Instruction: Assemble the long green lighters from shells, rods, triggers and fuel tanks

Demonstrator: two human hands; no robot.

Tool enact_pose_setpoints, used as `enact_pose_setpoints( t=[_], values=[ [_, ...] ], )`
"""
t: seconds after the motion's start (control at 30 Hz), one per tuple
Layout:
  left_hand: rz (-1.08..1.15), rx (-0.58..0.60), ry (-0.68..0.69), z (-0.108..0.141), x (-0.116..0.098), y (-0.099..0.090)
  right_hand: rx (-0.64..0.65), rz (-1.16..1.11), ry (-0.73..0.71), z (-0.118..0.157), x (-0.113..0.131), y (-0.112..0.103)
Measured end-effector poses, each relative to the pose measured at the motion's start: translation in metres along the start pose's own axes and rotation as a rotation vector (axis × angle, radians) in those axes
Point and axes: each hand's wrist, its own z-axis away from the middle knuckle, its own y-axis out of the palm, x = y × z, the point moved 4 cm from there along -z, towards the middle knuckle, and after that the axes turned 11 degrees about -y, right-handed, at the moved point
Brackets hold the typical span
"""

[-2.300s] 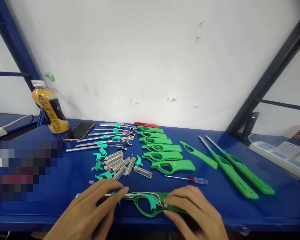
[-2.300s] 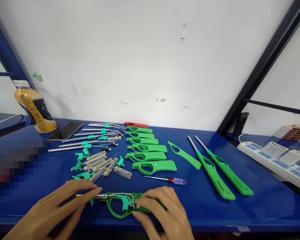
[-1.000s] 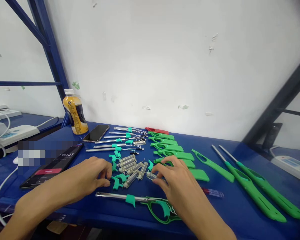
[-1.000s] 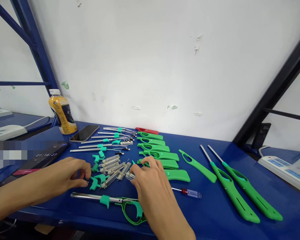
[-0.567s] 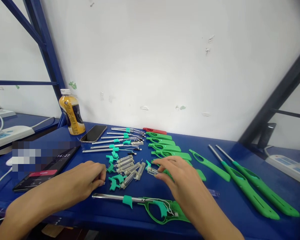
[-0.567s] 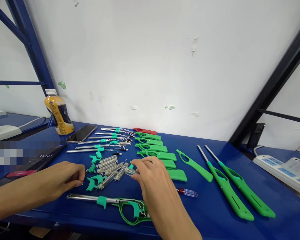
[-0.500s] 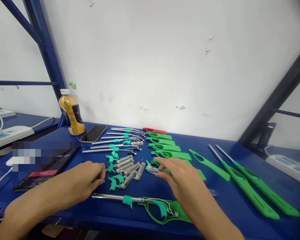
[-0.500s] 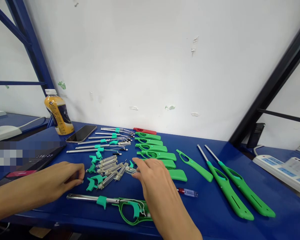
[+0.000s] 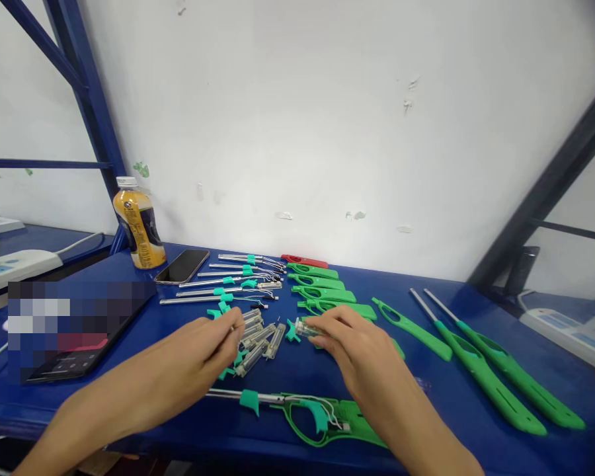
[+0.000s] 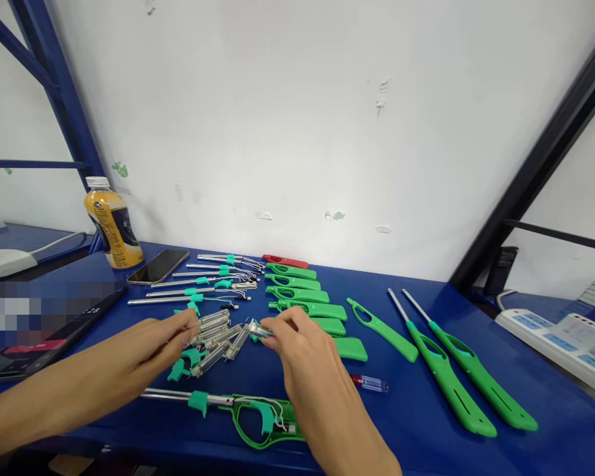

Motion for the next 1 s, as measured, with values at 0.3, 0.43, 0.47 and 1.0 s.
enact_pose_setpoints(
  t=[0.3, 0.43, 0.47, 1.0],
  values=[
    [0.505, 0.104, -0.059, -0.019, -0.023, 0.031, -0.022, 0.021, -0.003, 0.0, 0.006, -0.005],
    [0.616, 0.122, -0.116, -0.027, -0.035, 0.029, -0.05, 0.037, -0.058, -0.002, 0.012, -0.006],
    [0.64, 0.122, -0.13, -0.027, -0.037, 0.027, -0.054, 0.041, -0.075, -0.002, 0.014, -0.007],
    [0.776, 0.061, -0.255, -0.028, -0.039, 0.025, -0.048, 0.07, -0.133, -0.004, 0.016, -0.01]
  ],
)
